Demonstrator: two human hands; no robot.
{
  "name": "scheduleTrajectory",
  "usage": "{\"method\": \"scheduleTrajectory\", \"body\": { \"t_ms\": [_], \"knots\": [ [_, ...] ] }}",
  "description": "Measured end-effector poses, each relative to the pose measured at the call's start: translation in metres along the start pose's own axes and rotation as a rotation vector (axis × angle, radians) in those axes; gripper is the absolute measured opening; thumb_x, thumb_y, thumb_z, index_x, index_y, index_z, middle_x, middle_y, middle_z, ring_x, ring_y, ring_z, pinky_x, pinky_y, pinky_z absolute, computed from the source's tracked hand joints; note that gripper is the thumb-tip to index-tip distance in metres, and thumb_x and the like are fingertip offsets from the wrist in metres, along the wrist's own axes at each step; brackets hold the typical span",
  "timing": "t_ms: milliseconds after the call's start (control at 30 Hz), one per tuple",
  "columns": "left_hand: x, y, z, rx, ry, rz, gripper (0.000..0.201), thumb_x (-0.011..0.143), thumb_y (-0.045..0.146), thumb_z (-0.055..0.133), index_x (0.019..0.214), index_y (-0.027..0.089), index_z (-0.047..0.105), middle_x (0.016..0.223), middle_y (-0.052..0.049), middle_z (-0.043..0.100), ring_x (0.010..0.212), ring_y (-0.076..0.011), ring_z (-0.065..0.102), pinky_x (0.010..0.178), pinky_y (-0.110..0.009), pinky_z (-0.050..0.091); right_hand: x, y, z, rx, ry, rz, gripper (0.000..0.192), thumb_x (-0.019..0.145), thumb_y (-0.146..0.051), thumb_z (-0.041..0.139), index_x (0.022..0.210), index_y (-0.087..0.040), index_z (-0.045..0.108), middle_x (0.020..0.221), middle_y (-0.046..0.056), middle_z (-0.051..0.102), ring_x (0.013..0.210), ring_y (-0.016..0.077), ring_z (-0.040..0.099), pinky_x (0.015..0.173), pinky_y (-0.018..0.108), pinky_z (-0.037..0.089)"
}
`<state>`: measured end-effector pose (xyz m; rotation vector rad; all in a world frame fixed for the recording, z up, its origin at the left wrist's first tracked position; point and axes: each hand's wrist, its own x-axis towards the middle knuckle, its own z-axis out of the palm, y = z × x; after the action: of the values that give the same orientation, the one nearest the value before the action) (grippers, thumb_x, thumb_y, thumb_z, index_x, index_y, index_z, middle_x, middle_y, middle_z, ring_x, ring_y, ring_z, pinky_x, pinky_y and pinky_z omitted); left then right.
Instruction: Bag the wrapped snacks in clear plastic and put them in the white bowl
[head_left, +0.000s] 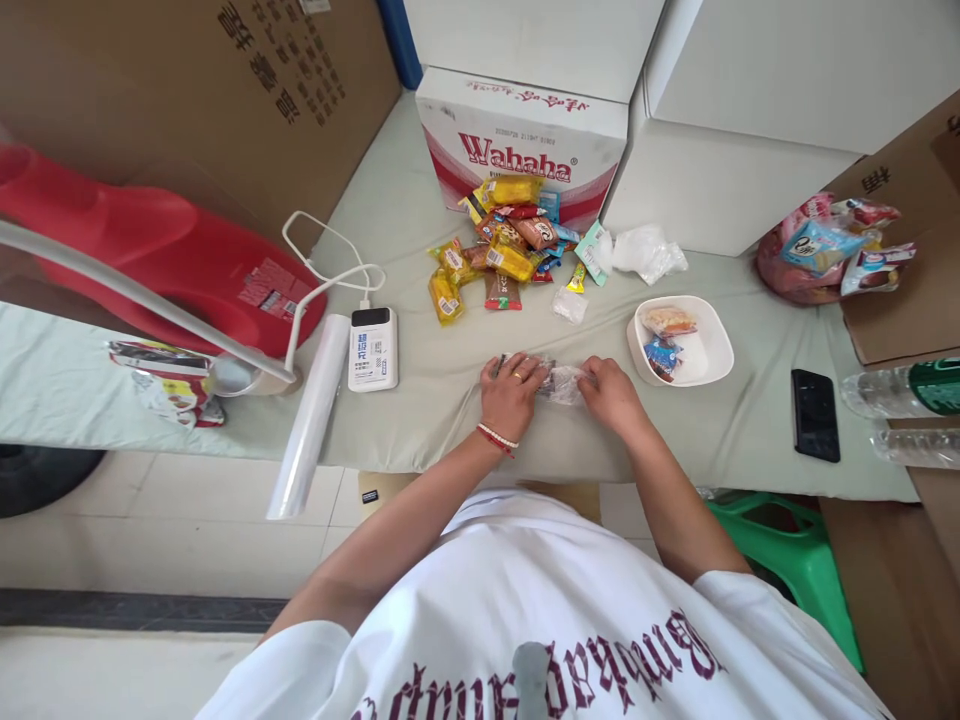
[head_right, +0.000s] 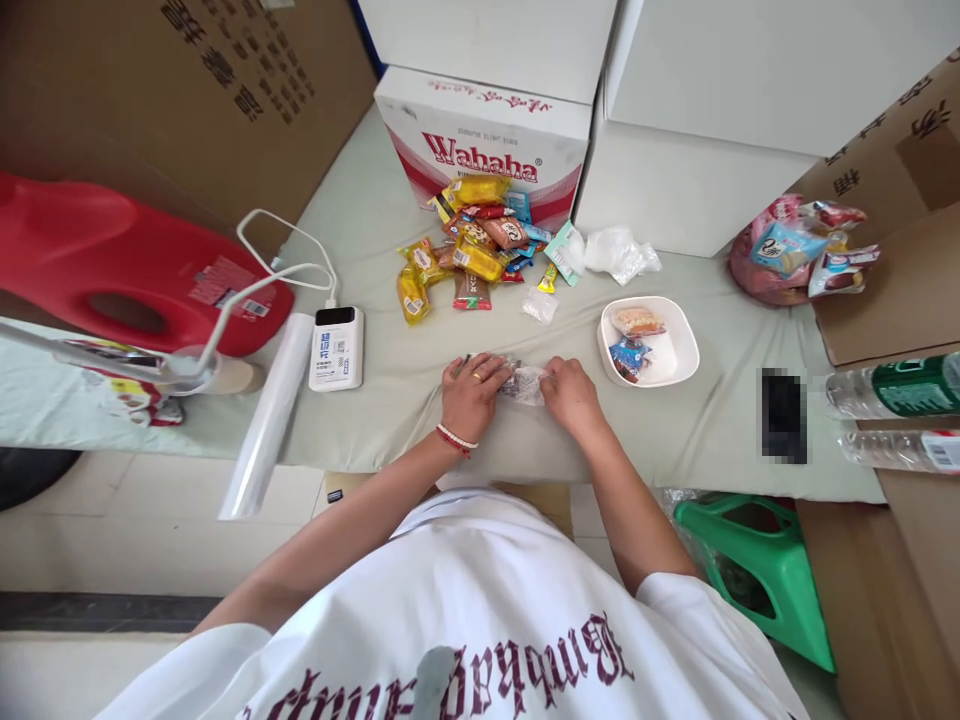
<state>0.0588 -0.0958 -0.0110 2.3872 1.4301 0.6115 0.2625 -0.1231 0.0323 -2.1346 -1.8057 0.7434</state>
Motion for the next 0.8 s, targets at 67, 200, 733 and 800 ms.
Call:
{"method": "scheduleTrajectory", "body": {
  "t_ms": [67,200,733,800],
  "knots": [
    [-0.003,-0.001,0.002,0.018,-0.014,0.021,0.04,0.101,0.016,0.051,0.125,0.039,0.072,0.138,0.001,0.072,0.141,-0.0243,0.054,0.123,-0.058,0.024,0.003,-0.007,-0.005,0.121,0.031,0.025,0.016,0.097,-0.031,0.053,0.102,-0.022,0.064,0.087,0.004,0.067,0.078,0.0205,0.062,0.076,0.029,0.044],
    [-0.007,-0.001,0.005,-0.022,-0.015,0.053,0.041,0.102,0.016,0.048,0.131,0.035,0.07,0.145,-0.003,0.068,0.139,-0.0265,0.054,0.12,-0.056,0.033,0.02,-0.04,-0.005,0.135,0.128,-0.037,0.014,0.096,-0.027,0.053,0.101,-0.023,0.066,0.085,0.002,0.07,0.078,0.0195,0.063,0.075,0.028,0.043],
    [-0.043,-0.032,-0.023,-0.724,0.476,-0.535,0.02,0.077,0.019,0.052,0.094,0.022,0.062,0.105,-0.006,0.066,0.107,-0.0198,0.066,0.096,-0.036,0.057,0.0,-0.106,0.069,-0.311,0.121,-0.35,0.041,0.096,-0.052,0.067,0.114,-0.017,0.059,0.117,0.02,0.058,0.109,0.0344,0.05,0.09,0.047,0.049],
    [-0.045,-0.033,-0.029,-0.661,0.444,-0.563,0.015,0.082,0.021,0.052,0.092,0.022,0.063,0.101,-0.004,0.066,0.1,-0.0186,0.065,0.093,-0.034,0.056,0.001,-0.107,0.075,-0.332,0.141,-0.317,0.039,0.096,-0.05,0.068,0.114,-0.017,0.058,0.116,0.019,0.057,0.108,0.034,0.05,0.089,0.047,0.049]
  ]
}}
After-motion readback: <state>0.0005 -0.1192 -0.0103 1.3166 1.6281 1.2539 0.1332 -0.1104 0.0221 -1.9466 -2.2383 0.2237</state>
